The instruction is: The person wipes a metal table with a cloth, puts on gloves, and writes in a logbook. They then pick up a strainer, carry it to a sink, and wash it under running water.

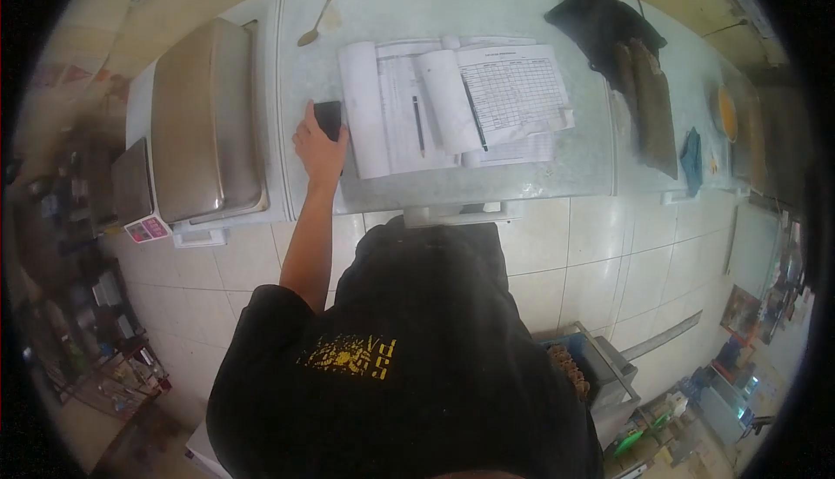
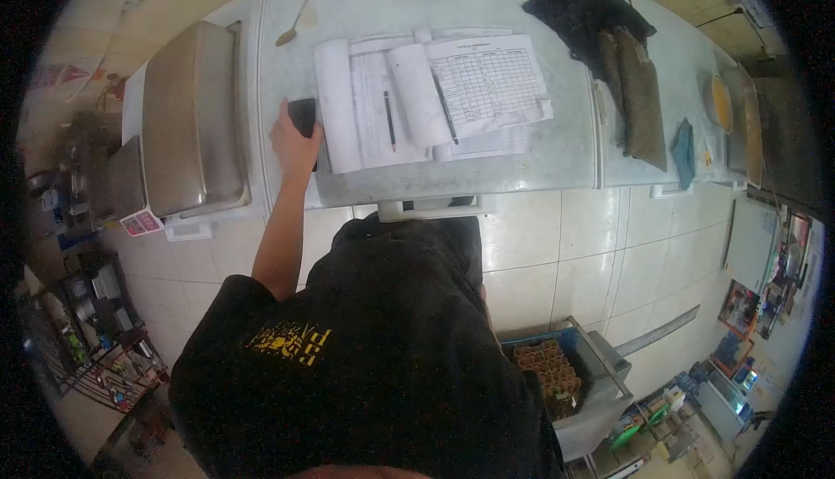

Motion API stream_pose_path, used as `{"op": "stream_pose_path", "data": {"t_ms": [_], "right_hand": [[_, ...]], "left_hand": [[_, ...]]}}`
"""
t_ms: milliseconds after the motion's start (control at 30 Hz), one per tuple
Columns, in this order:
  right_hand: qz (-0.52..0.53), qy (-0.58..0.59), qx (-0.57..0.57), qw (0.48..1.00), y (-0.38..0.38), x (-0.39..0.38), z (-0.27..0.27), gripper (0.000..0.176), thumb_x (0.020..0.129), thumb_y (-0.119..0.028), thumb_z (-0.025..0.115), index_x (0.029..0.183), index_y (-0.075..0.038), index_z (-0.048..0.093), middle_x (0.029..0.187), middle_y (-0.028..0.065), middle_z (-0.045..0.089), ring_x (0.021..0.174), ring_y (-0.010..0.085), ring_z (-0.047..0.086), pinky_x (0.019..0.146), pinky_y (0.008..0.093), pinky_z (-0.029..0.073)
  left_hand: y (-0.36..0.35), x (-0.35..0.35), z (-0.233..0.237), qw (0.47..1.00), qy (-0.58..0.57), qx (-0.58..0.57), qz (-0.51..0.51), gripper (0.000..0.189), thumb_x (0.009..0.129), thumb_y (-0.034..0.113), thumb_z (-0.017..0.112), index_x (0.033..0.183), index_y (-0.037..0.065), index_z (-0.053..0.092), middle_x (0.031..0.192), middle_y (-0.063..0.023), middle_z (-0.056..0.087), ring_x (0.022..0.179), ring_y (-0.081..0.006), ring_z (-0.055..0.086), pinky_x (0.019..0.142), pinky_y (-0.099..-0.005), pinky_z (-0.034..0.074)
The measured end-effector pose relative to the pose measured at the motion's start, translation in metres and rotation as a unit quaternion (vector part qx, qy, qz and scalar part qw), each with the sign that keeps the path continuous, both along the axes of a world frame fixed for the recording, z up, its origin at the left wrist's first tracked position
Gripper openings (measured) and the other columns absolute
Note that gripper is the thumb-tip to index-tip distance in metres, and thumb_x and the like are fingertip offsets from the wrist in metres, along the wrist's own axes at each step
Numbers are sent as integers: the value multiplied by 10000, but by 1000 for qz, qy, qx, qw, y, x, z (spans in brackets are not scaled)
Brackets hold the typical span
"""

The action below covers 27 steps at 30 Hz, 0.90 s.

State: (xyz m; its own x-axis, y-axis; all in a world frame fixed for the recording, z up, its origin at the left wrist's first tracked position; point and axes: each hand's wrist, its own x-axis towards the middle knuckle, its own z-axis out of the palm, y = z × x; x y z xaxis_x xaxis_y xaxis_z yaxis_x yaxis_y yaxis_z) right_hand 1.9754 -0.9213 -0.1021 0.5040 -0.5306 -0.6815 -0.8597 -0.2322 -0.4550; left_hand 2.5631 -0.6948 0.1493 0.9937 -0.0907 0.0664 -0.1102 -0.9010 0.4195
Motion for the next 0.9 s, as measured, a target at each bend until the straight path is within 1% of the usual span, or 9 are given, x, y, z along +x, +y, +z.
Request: {"op": "stream_pose_path", "data": {"t_ms": [133, 233, 267, 300, 367, 433, 567, 667, 900], "right_hand": [[112, -50, -66, 990, -12, 13, 4, 267, 805, -208, 622, 1019, -55, 667, 942, 193, 673, 818, 366, 653, 700, 471, 519], [469, 88, -163, 863, -56, 95, 79, 184, 779, -275, 650, 820, -100, 689, 811, 161, 665, 822, 326, 662, 671, 416, 532], [465, 17, -208, 861, -68, 118, 107, 234, 828, -290, 578, 765, -87, 677, 752, 130, 670, 725, 312, 654, 724, 439, 518], [157, 57, -70, 984, -71, 164, 151, 285, 845, -335, 607, 733, -80, 664, 721, 156, 656, 695, 317, 646, 688, 436, 505], [157, -119, -234, 952, -66, 250, 244, 340, 882, -355, 602, 759, -42, 650, 676, 176, 620, 708, 357, 627, 670, 465, 469], [75, -122, -177, 974, -58, 329, 313, 238, 887, -283, 610, 928, -49, 629, 801, 199, 651, 779, 381, 627, 679, 450, 500], [168, -365, -277, 873, -64, 422, 297, 291, 864, -227, 614, 1086, -48, 554, 923, 194, 633, 850, 370, 626, 705, 453, 502], [259, -262, -271, 889, -73, 461, 279, 389, 857, -210, 617, 1184, -43, 489, 977, 224, 610, 865, 396, 618, 734, 476, 506], [283, -264, -160, 908, -124, 462, 278, 424, 871, -196, 585, 1242, -57, 433, 1027, 264, 551, 891, 435, 600, 748, 507, 502]], "left_hand": [[5, -4, -4, 998, -56, -25, -25, 855, 774, 269, 734, 1470, 147, 253, 1298, -213, 445, 1166, -403, 418, 968, -532, 371], [2, -9, 17, 994, -109, 23, 3, 786, 785, 259, 727, 1427, 71, 315, 1207, -241, 516, 1120, -409, 462, 947, -512, 365], [2, -10, 24, 990, -139, 7, -21, 754, 793, 244, 722, 1413, 75, 328, 1207, -231, 518, 1103, -388, 482, 928, -498, 385], [2, -11, 32, 985, -168, -9, -47, 723, 802, 230, 717, 1400, 78, 340, 1206, -222, 520, 1085, -367, 502, 910, -484, 405], [-2, -20, 36, 981, -125, -113, -95, 667, 815, 201, 703, 1376, 79, 362, 1186, -200, 522, 1044, -328, 529, 892, -443, 433], [-25, -37, 36, 949, 19, -284, -133, 618, 826, 173, 685, 1355, 74, 381, 1147, -173, 522, 998, -292, 543, 895, -389, 448], [-106, -82, 45, 881, 239, -371, -169, 651, 849, 150, 670, 1372, 66, 291, 1171, -195, 525, 917, -231, 605, 737, -326, 506], [-151, -91, 46, 864, 236, -429, -116, 744, 806, 123, 696, 1396, 23, 254, 1108, -215, 533, 951, -279, 597, 812, -366, 497], [-214, -84, 44, 888, 188, -420, -29, 864, 722, 63, 740, 1399, 46, 205, 1230, -279, 458, 1092, -340, 546, 887, -400, 472]]}}
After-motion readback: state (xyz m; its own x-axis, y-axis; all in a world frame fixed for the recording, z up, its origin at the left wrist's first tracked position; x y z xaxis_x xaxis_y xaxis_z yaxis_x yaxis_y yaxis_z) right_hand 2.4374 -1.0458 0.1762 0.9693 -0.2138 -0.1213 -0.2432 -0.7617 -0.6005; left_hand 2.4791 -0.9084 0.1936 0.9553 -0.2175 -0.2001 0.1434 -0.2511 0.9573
